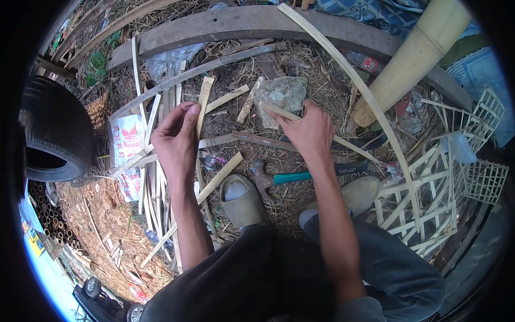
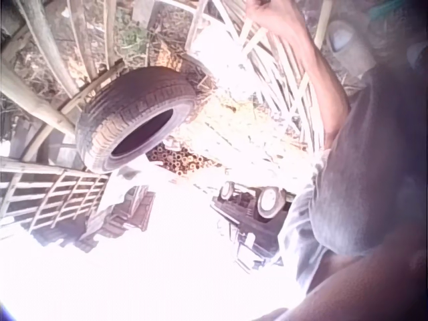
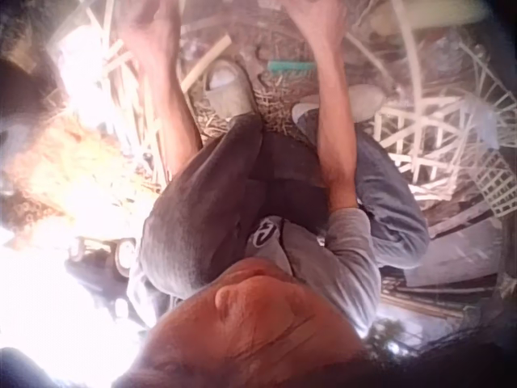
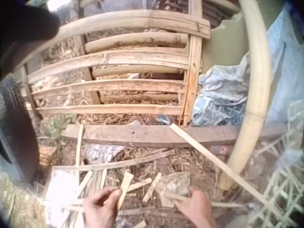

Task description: The person splits and shapes thin bamboo strips by hand using a small blade and a hammer to tap the blade into the wood.

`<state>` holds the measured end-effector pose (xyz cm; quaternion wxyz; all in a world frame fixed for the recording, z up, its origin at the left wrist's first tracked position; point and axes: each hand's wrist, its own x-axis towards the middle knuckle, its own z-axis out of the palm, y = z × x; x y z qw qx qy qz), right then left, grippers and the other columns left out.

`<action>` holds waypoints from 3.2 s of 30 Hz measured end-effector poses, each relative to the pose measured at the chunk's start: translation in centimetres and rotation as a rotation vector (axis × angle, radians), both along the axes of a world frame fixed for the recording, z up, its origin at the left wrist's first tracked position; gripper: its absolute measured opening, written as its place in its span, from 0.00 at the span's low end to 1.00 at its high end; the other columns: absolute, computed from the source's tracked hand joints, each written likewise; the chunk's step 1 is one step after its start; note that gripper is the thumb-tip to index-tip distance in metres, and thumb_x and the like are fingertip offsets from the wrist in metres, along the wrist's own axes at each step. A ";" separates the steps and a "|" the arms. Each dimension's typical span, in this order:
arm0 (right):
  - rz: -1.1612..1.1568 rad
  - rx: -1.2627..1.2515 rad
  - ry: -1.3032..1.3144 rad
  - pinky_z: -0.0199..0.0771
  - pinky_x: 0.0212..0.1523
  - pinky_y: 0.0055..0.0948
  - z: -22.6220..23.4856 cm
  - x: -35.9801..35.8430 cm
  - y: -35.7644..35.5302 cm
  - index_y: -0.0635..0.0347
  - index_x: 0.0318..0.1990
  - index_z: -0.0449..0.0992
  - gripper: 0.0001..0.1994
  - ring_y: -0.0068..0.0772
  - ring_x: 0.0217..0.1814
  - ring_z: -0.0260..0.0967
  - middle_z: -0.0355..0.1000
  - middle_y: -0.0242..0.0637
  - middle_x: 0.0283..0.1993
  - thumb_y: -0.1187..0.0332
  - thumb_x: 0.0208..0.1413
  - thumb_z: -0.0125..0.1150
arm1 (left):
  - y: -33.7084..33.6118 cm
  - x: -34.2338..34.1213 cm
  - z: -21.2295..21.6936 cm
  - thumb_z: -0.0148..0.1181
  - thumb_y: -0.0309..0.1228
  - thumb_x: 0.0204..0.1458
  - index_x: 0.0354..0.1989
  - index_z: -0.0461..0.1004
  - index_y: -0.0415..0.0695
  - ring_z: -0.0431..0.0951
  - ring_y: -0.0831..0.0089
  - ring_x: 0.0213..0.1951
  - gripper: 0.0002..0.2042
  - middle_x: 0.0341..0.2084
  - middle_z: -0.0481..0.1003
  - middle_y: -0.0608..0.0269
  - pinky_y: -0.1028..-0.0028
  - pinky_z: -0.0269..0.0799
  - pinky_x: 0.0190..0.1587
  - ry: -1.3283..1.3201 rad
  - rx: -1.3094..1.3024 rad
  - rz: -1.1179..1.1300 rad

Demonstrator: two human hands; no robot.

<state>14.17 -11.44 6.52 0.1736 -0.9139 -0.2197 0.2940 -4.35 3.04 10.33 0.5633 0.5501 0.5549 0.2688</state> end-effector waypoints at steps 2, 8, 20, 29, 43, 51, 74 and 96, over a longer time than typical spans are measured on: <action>0.070 0.041 -0.134 0.81 0.44 0.48 -1.1 -0.8 0.1 0.73 0.45 0.81 0.42 0.56 0.36 0.83 0.81 0.57 0.30 0.35 0.43 0.78 | -0.7 0.6 -0.3 0.71 0.27 0.59 0.45 0.86 0.37 0.73 0.88 0.30 0.09 0.31 0.83 0.69 0.85 0.65 0.31 0.011 -0.014 -0.034; 0.240 0.178 -0.361 0.67 0.52 0.50 0.4 -0.6 -1.0 0.75 0.56 0.69 0.46 0.55 0.46 0.79 0.79 0.61 0.41 0.34 0.51 0.70 | -1.6 1.2 -0.7 0.71 0.26 0.59 0.46 0.85 0.36 0.74 0.88 0.30 0.09 0.30 0.83 0.68 0.85 0.66 0.31 -0.040 -0.046 -0.035; 0.264 0.676 -0.133 0.77 0.42 0.33 -0.3 0.9 -2.5 0.64 0.60 0.64 0.20 0.37 0.36 0.74 0.72 0.47 0.50 0.68 0.67 0.64 | -3.0 1.5 -1.4 0.71 0.28 0.60 0.45 0.86 0.37 0.69 0.89 0.26 0.09 0.27 0.80 0.71 0.84 0.60 0.26 -0.008 -0.052 -0.072; -0.036 0.630 -0.311 0.68 0.36 0.28 9.7 8.5 -2.7 0.63 0.52 0.62 0.25 0.24 0.34 0.66 0.66 0.32 0.28 0.45 0.76 0.45 | -4.0 2.7 0.4 0.72 0.28 0.59 0.44 0.86 0.37 0.70 0.89 0.26 0.09 0.28 0.82 0.68 0.85 0.63 0.28 -0.018 -0.056 -0.100; 0.510 0.354 -0.076 0.73 0.33 0.55 2.3 1.4 0.5 0.59 0.45 0.71 0.13 0.59 0.28 0.76 0.76 0.49 0.27 0.59 0.67 0.57 | -4.1 3.3 -1.5 0.71 0.26 0.59 0.45 0.86 0.36 0.68 0.90 0.25 0.09 0.25 0.79 0.72 0.83 0.59 0.25 -0.025 -0.015 -0.093; 0.494 0.549 -0.184 0.79 0.25 0.46 1.7 -2.6 2.7 0.61 0.51 0.68 0.20 0.53 0.24 0.78 0.76 0.48 0.28 0.54 0.65 0.60 | -1.7 2.0 1.2 0.70 0.27 0.60 0.45 0.85 0.37 0.69 0.89 0.26 0.09 0.28 0.80 0.71 0.85 0.58 0.26 -0.013 0.054 0.021; 0.740 0.110 -0.081 0.80 0.59 0.52 0.0 3.9 3.6 0.59 0.70 0.66 0.57 0.57 0.54 0.77 0.67 0.52 0.63 0.61 0.24 0.88 | 0.0 0.7 2.3 0.71 0.27 0.60 0.46 0.86 0.38 0.66 0.90 0.23 0.09 0.26 0.78 0.73 0.85 0.55 0.24 0.025 0.127 0.061; 0.631 0.494 -0.291 0.80 0.47 0.49 -4.5 -0.2 -1.5 0.59 0.54 0.62 0.30 0.53 0.55 0.69 0.63 0.47 0.56 0.42 0.62 0.62 | -4.5 3.1 -1.6 0.71 0.27 0.59 0.45 0.86 0.37 0.69 0.90 0.26 0.08 0.27 0.80 0.72 0.84 0.60 0.27 -0.090 -0.017 -0.098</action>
